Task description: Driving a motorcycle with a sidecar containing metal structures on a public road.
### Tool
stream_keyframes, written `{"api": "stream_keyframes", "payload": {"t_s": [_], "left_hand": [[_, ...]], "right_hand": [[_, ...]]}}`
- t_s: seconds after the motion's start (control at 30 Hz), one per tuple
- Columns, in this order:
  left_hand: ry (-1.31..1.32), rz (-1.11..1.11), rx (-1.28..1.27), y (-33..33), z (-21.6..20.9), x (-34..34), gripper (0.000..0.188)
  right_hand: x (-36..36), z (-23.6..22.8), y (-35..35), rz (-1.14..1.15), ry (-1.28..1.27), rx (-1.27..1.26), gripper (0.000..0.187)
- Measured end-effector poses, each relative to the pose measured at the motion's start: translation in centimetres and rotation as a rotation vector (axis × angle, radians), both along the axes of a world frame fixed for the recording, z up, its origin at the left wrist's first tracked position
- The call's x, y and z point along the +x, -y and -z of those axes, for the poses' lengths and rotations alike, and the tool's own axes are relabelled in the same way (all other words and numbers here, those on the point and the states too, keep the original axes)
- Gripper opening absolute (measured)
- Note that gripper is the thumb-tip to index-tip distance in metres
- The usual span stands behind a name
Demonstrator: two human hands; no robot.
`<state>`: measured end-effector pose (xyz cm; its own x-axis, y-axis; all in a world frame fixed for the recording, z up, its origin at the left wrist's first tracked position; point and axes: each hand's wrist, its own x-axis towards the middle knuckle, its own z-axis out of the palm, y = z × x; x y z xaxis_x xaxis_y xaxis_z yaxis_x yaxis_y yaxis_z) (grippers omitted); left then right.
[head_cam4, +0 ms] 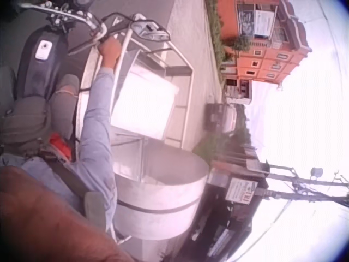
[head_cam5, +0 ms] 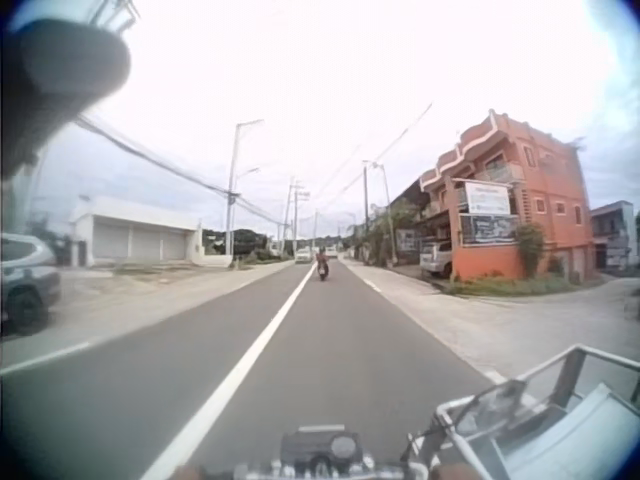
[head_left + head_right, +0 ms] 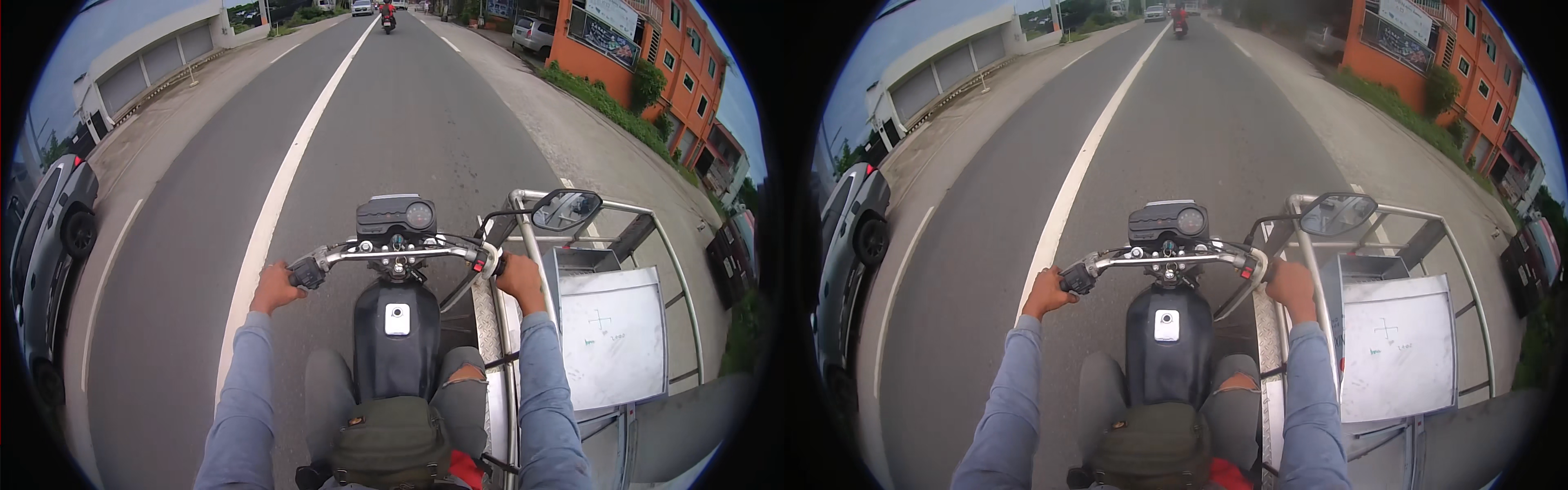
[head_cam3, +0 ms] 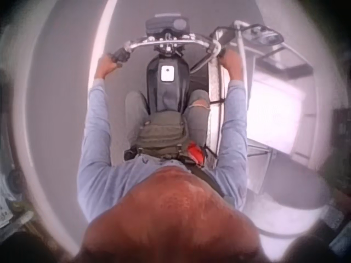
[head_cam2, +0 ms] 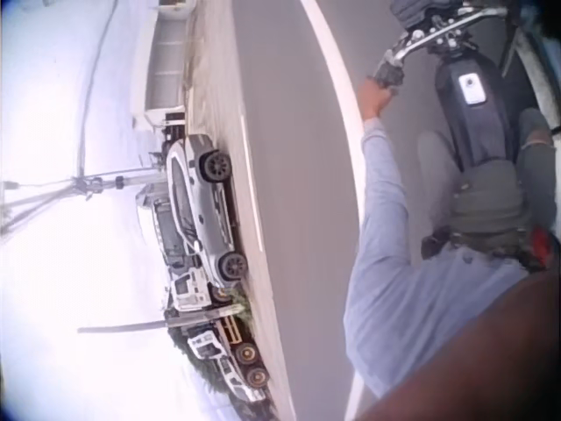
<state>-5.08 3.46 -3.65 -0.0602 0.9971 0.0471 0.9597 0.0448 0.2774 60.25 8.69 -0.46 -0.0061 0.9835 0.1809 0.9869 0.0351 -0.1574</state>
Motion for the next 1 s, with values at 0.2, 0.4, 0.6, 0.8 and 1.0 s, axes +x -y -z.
{"api": "stream_keyframes", "payload": {"t_s": [0.2, 0.4, 0.6, 0.8, 1.0], "left_hand": [[-0.085, 0.042, 0.017, -0.3, -0.4, 1.1, 0.063], [-0.103, -0.114, 0.044, 0.7, -1.3, 3.2, 0.05], [-0.131, -0.124, 0.114, 1.0, -1.0, 3.5, 0.043], [-0.09, -0.097, 0.124, 0.8, -1.1, 2.9, 0.044], [-0.153, -0.084, 0.266, 1.4, -1.9, 3.9, 0.041]], "right_hand": [[0.0, -1.1, 0.9, 0.038, -0.011, -0.062, 0.044], [2.4, -0.1, -2.0, -0.116, -0.155, -0.186, 0.059], [2.0, -0.4, -0.9, -0.097, -0.2, -0.166, 0.063], [1.1, -2.0, -0.6, -0.048, -0.089, -0.193, 0.062], [1.4, -1.6, -0.7, -0.027, -0.096, -0.203, 0.063]]}}
